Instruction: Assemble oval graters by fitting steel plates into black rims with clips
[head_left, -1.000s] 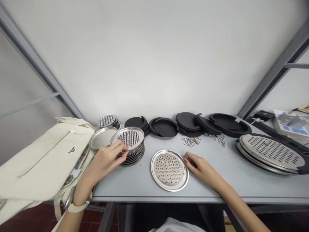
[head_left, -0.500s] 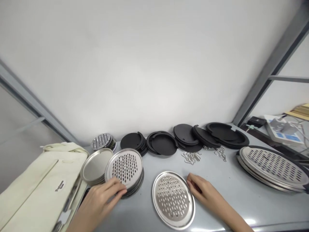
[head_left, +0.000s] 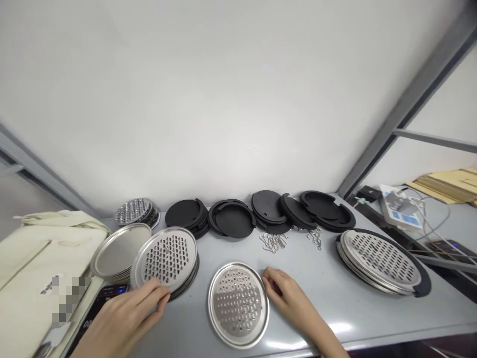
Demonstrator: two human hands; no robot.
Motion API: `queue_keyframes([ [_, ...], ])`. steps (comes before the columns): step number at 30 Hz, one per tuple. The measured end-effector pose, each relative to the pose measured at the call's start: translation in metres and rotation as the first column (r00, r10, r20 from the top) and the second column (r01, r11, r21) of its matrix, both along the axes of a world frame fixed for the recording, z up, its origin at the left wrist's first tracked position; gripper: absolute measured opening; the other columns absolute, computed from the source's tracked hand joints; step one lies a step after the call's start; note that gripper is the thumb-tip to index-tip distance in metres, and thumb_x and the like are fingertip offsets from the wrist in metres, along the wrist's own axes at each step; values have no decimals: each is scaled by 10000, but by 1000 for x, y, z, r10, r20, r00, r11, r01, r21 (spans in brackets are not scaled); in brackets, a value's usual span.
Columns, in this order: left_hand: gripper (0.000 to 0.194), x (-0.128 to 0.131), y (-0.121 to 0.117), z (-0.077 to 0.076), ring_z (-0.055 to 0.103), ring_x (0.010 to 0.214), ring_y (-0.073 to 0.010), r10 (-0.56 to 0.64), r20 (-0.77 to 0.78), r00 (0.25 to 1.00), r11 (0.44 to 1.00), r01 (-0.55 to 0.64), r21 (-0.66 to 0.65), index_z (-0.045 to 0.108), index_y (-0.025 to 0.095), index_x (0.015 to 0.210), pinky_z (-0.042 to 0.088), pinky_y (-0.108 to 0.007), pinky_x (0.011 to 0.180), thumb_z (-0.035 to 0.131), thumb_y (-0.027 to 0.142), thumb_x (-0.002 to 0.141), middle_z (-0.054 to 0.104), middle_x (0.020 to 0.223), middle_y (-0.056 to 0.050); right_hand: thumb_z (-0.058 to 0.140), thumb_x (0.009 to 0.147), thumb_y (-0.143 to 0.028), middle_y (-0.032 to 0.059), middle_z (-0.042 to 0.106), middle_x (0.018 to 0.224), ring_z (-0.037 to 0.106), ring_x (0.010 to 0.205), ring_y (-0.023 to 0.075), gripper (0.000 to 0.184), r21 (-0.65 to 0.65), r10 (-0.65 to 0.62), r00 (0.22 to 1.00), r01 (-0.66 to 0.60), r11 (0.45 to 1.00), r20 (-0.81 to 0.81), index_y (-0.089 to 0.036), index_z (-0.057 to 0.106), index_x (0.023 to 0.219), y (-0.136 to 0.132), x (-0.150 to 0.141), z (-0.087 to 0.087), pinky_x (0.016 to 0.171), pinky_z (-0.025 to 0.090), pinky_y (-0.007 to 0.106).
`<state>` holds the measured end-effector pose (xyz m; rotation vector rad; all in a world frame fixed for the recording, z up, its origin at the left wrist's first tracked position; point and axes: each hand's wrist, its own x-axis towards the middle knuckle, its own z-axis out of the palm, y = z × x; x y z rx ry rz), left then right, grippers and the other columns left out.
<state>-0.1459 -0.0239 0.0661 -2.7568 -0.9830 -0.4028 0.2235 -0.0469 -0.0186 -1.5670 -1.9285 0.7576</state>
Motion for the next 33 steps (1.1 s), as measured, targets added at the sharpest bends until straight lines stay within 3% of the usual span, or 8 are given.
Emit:
queue_keyframes([
  [5, 363, 23, -5, 14, 575, 548, -110, 102, -29, 994, 994, -100, 44, 617, 226, 847, 405, -243, 486, 274, 179, 959, 641, 782, -11, 338, 978, -307, -5, 526, 709, 525, 669, 168, 234, -21, 21, 1000, -21, 1000, 9, -214, 442, 790, 3, 1, -4, 641, 399, 272],
  [8, 251, 25, -7, 14, 542, 536, -103, 143, -42, 989, 989, -142, 27, 584, 197, 849, 367, -236, 489, 351, 167, 935, 582, 732, -5, 337, 977, -330, -2, 528, 711, 525, 664, 170, 237, -24, 24, 1000, -24, 999, 18, -214, 445, 801, 4, 2, -6, 636, 397, 272],
  [12, 199, 18, -6, 9, 522, 552, -87, 105, -41, 994, 994, -105, 6, 554, 174, 851, 337, -213, 499, 377, 121, 925, 546, 732, 3, 332, 980, -334, 0, 536, 735, 524, 663, 162, 239, -21, 33, 999, -32, 999, 7, -214, 449, 810, 3, 3, -7, 642, 396, 268],
  [16, 169, 18, -4, 9, 516, 568, -91, 83, -82, 993, 994, -77, 71, 544, 168, 861, 307, -226, 498, 396, 112, 921, 546, 748, -1, 338, 977, -322, -4, 531, 720, 517, 661, 162, 232, -8, 20, 1000, -20, 1000, 21, -217, 450, 803, 1, 2, -4, 634, 391, 265],
  [21, 177, 23, -6, 13, 467, 512, -99, 140, -101, 985, 978, -122, 167, 528, 168, 832, 251, -271, 483, 388, 117, 926, 503, 705, 15, 333, 976, -313, -6, 526, 708, 511, 656, 162, 218, 7, 18, 999, -18, 1000, 38, -219, 440, 812, 0, 1, -2, 627, 388, 266],
  [33, 185, 19, -1, 9, 574, 720, -117, 228, 69, 971, 973, -224, -63, 532, 190, 1013, 385, -229, 624, 365, 259, 973, 585, 932, -9, 352, 962, -294, -7, 514, 697, 495, 639, 161, 203, 93, 35, 997, -41, 995, 66, -223, 432, 790, 0, 2, -6, 613, 381, 267],
])
